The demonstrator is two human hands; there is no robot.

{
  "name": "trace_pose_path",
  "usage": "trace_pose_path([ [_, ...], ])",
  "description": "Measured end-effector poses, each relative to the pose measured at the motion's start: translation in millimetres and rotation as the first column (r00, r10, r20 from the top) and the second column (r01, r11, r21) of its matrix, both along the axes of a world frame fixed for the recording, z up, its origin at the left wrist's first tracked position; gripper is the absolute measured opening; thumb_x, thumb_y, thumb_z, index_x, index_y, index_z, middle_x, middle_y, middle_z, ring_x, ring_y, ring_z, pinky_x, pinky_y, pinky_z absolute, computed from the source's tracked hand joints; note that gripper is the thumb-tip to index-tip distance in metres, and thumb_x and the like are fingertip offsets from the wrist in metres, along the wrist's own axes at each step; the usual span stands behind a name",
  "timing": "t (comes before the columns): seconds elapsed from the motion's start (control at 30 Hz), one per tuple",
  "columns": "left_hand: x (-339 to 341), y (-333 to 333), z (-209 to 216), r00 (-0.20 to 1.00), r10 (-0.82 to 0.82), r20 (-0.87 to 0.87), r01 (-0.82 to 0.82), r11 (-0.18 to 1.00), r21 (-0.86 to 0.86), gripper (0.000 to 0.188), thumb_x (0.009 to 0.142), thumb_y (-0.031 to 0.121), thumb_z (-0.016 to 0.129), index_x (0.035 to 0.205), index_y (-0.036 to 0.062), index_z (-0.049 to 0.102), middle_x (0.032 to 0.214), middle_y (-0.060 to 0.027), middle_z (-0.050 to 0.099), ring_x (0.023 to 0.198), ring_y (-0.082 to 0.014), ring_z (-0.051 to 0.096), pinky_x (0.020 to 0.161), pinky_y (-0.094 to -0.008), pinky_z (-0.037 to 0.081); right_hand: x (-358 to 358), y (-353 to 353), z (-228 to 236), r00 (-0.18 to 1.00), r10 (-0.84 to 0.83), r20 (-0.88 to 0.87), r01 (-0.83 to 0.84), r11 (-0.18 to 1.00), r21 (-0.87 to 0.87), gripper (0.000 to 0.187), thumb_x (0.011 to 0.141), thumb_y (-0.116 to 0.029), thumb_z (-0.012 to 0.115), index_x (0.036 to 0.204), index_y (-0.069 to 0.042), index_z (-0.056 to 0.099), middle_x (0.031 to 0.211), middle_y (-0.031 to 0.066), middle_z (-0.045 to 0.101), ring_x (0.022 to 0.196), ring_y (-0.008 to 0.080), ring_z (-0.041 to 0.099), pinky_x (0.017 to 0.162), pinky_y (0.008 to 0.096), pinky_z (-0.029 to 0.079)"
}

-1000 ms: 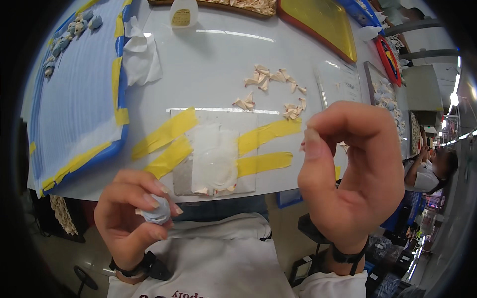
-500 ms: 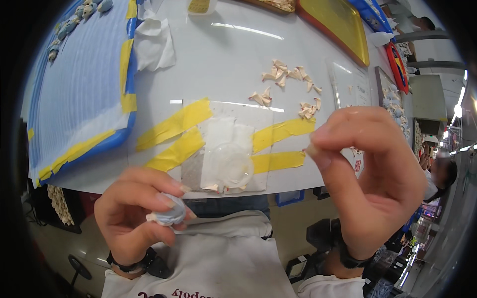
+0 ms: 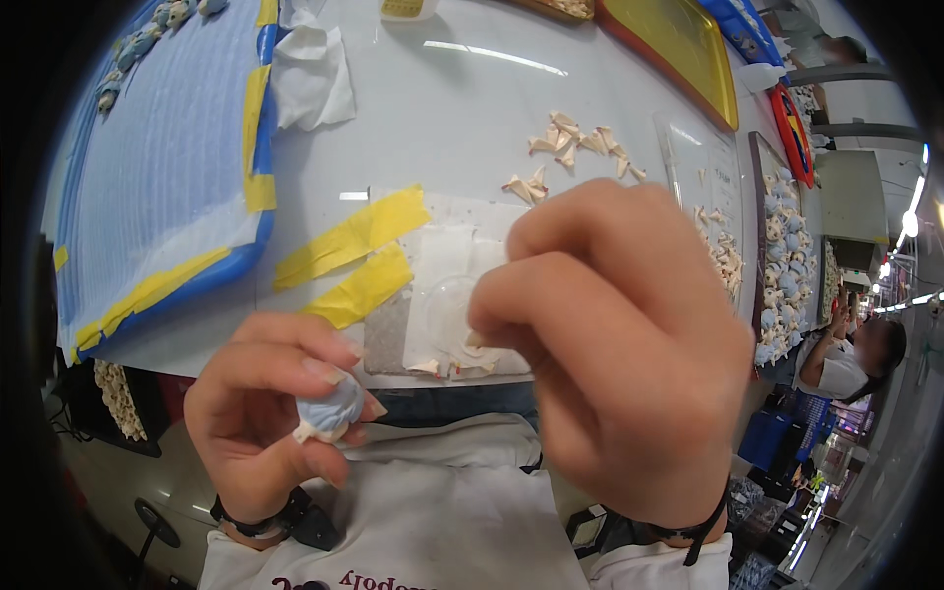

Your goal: The person assembles small decorative figures by hand, repeatedly picking up small beige components and attaching them to a blue-and-white base. The person places completed figures onto a blue tray and continues the assembly process throughout the clip.

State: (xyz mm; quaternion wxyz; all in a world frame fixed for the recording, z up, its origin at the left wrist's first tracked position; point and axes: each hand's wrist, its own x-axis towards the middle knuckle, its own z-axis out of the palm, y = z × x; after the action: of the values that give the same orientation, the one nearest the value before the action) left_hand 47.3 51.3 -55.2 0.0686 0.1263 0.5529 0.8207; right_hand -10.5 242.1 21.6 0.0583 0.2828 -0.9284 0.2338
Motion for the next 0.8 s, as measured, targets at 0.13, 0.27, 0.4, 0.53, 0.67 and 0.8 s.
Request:
trace_pose_path([
  [0.13, 0.5, 3.6, 1.3, 1.000, 0.015, 0.027, -0.016, 0.999, 0.044, 0.040, 0.070, 0.009, 0.074, 0.101, -0.0027, 0.051, 0.106, -0.0217, 0.049, 0.080, -0.0227, 0.062, 0.064, -0.0258, 0.053, -3.1, 4.5, 3.7, 0.999, 0.041, -0.016, -0.040, 0.998, 0.058, 0.019, 0.051, 0.004, 0.066, 0.066, -0.001, 0.056, 0.069, 0.0068, 0.048, 0.065, 0.0189, 0.048, 0.057, 0.0270, 0.036],
  [0.27, -0.4, 4.7, -3.8, 0.997, 0.007, -0.076, -0.006, 1.000, 0.013, 0.042, 0.070, 0.010, 0.074, 0.101, -0.0033, 0.050, 0.105, -0.0220, 0.049, 0.080, -0.0233, 0.063, 0.064, -0.0258, 0.053, -1.9, 1.1, -0.9, 1.000, 0.003, -0.028, -0.003, 1.000, 0.011, 0.018, 0.052, 0.005, 0.065, 0.067, -0.002, 0.056, 0.070, 0.0071, 0.048, 0.066, 0.0183, 0.048, 0.057, 0.0272, 0.036],
  [0.4, 2.2, 17.3, 7.2, 0.996, 0.065, 0.055, -0.070, 0.992, 0.104, 0.043, 0.070, 0.011, 0.075, 0.101, -0.0031, 0.049, 0.102, -0.0207, 0.050, 0.077, -0.0234, 0.062, 0.064, -0.0260, 0.054, 8.5, 8.0, 0.3, 0.997, -0.007, 0.076, 0.019, 0.987, -0.157, 0.015, 0.061, 0.002, 0.067, 0.069, -0.003, 0.056, 0.072, 0.0070, 0.046, 0.065, 0.0149, 0.046, 0.057, 0.0245, 0.036],
  [0.53, 6.6, 24.0, 5.9, 0.994, 0.080, 0.072, -0.091, 0.982, 0.168, 0.043, 0.071, 0.014, 0.074, 0.100, -0.0027, 0.048, 0.103, -0.0210, 0.050, 0.075, -0.0227, 0.062, 0.062, -0.0256, 0.053, 29.1, 18.5, -9.3, 0.966, 0.174, 0.192, -0.057, 0.866, -0.498, 0.015, 0.072, -0.010, 0.069, 0.074, -0.006, 0.055, 0.076, 0.0060, 0.045, 0.065, 0.0101, 0.044, 0.057, 0.0188, 0.036],
  [0.67, 8.1, 25.0, 11.4, 0.990, 0.068, 0.126, -0.091, 0.979, 0.185, 0.041, 0.073, 0.017, 0.073, 0.099, -0.0021, 0.047, 0.102, -0.0208, 0.051, 0.074, -0.0219, 0.061, 0.058, -0.0245, 0.051, 52.1, -10.8, -11.1, 0.963, -0.044, 0.266, 0.216, 0.719, -0.661, 0.014, 0.074, -0.007, 0.067, 0.080, -0.007, 0.055, 0.078, 0.0073, 0.046, 0.066, 0.0104, 0.044, 0.060, 0.0191, 0.035],
  [0.8, 12.5, 35.6, 23.7, 0.960, 0.092, 0.264, -0.161, 0.955, 0.250, 0.040, 0.075, 0.017, 0.072, 0.099, -0.0014, 0.046, 0.098, -0.0188, 0.053, 0.075, -0.0204, 0.060, 0.061, -0.0252, 0.050, 58.5, -11.5, -22.6, 0.974, 0.002, 0.226, 0.166, 0.670, -0.723, 0.015, 0.073, -0.004, 0.067, 0.081, -0.007, 0.054, 0.081, 0.0084, 0.046, 0.069, 0.0101, 0.044, 0.064, 0.0192, 0.035],
])
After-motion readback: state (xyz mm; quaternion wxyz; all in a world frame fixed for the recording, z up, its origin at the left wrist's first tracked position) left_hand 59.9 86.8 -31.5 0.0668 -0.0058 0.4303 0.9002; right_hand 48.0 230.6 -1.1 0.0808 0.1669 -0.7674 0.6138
